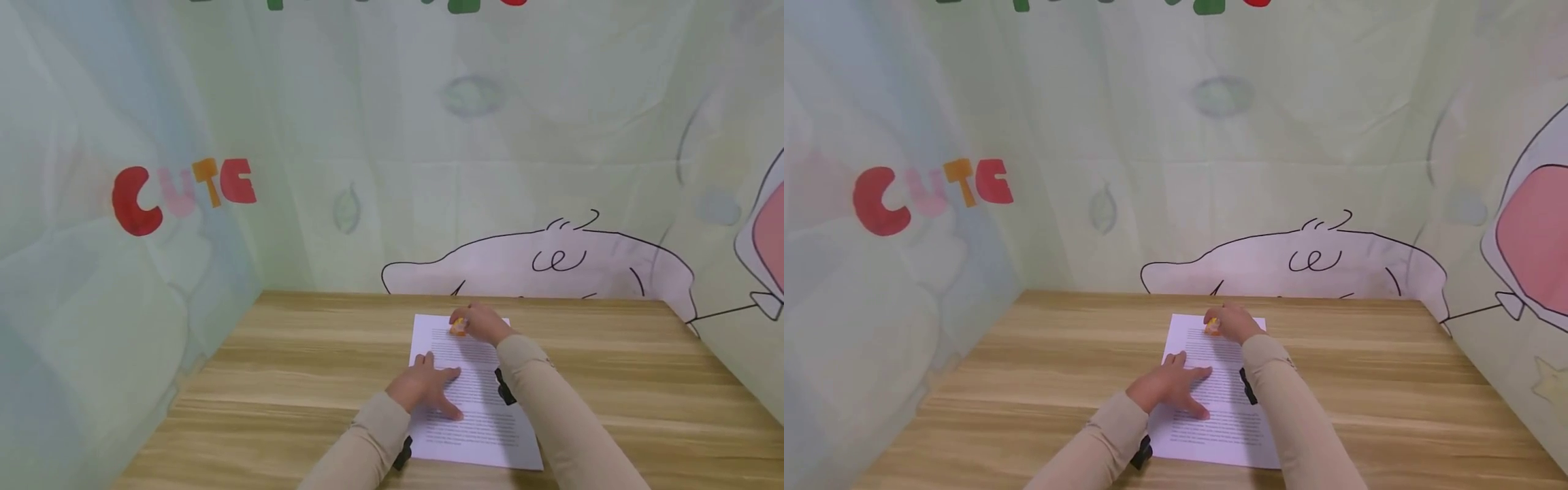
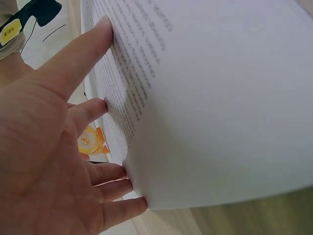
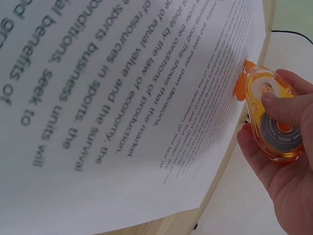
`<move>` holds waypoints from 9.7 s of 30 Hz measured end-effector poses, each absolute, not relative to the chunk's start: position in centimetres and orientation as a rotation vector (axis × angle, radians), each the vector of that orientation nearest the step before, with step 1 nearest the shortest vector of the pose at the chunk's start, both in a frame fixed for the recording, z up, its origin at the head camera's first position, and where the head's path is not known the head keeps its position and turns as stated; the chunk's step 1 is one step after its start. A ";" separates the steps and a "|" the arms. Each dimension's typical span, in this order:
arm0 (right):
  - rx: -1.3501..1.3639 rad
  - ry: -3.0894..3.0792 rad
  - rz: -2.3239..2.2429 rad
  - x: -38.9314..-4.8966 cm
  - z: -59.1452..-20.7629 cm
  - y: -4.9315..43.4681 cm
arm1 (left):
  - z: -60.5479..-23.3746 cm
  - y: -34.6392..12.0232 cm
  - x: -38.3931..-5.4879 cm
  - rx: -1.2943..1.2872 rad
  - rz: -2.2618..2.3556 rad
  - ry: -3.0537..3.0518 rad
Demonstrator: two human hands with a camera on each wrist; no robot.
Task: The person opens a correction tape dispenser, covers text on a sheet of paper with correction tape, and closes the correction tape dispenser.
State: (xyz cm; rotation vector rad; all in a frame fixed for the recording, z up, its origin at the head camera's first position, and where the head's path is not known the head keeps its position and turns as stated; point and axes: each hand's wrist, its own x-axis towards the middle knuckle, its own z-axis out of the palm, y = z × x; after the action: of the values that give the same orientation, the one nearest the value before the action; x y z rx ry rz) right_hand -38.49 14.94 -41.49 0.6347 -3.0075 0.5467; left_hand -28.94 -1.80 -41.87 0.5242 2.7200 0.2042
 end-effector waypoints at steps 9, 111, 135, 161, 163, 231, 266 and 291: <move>0.635 -3.055 0.538 -38.4 -41.3 15.0 | -41.7 -1.7 -28.6 0.523 0.223 2.725; 0.702 -2.826 0.372 -36.1 -42.4 17.9 | -41.3 -1.6 -28.3 0.446 0.242 2.685; 0.790 -2.887 0.135 -36.3 -41.8 17.2 | -41.5 -1.8 -28.1 0.416 0.251 2.685; 0.811 -2.857 0.045 -36.3 -41.7 17.7 | -41.9 -1.7 -28.7 0.429 0.218 2.683; 0.819 -2.850 0.044 -36.4 -41.6 17.7 | -41.8 -1.8 -28.7 0.422 0.216 2.685; 0.848 -2.703 0.124 -36.1 -42.9 23.0 | -41.6 -1.6 -28.5 0.414 0.287 2.672; 0.357 -2.685 1.029 -33.3 -43.3 26.2 | -41.4 -1.6 -28.0 0.451 0.371 2.670; 0.517 -2.803 0.739 -33.4 -41.9 19.2 | -41.6 -1.6 -28.2 0.516 0.179 2.750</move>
State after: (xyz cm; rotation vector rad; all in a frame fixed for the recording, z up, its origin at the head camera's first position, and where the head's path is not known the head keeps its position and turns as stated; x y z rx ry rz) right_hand -33.38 19.25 -41.86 0.5167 -2.8029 0.7395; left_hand -28.21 -1.59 -41.60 0.5159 2.7496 0.1787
